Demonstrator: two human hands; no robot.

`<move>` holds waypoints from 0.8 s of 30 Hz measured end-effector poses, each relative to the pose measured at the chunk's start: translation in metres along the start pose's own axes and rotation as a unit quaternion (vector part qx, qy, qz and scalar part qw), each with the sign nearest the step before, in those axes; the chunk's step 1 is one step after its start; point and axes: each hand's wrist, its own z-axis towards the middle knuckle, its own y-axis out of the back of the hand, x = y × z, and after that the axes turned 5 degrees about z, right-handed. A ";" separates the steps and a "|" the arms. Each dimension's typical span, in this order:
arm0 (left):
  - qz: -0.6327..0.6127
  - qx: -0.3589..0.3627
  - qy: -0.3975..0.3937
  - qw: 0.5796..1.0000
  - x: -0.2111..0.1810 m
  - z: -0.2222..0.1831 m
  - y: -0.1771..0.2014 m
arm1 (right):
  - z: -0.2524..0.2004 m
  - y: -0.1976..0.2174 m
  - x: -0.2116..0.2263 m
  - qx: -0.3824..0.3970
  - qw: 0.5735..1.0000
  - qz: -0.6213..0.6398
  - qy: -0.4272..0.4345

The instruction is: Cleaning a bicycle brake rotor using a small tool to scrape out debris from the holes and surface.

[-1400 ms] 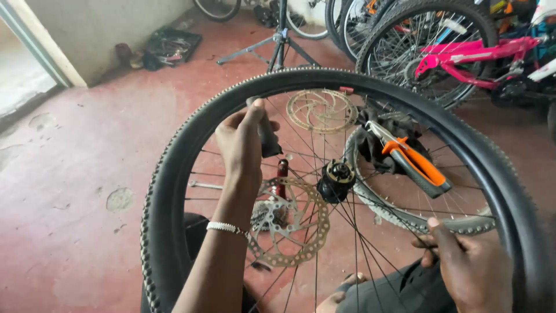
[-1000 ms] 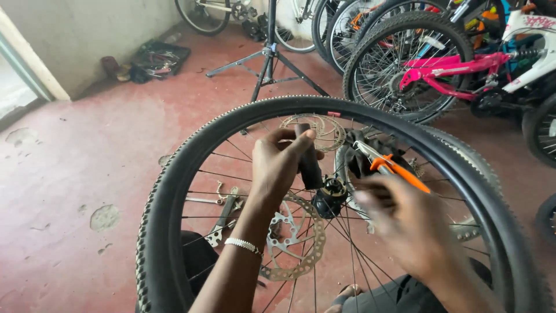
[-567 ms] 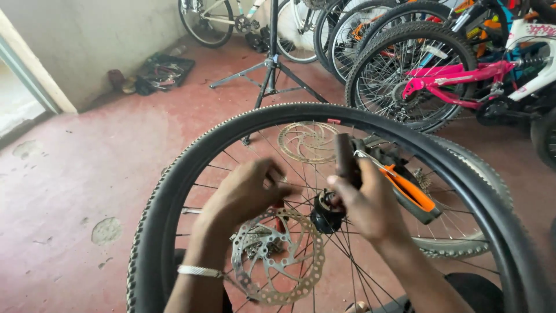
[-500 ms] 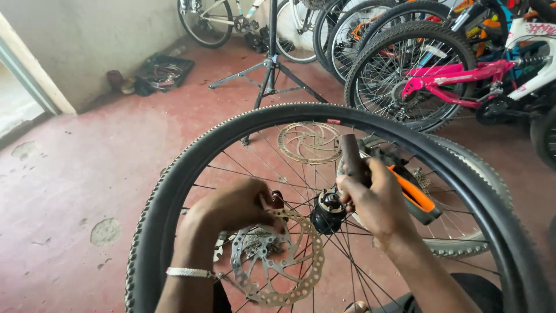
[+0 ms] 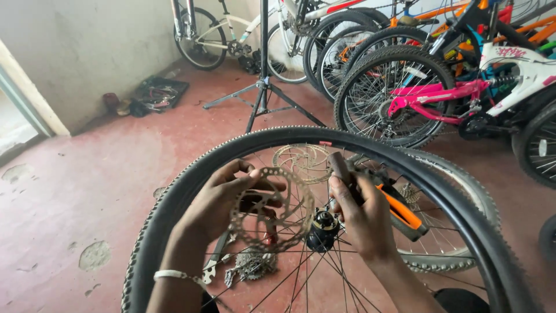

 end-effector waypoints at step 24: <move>-0.475 0.081 -0.063 0.874 0.064 0.031 -0.035 | -0.004 -0.006 0.009 0.024 0.949 -0.295 0.106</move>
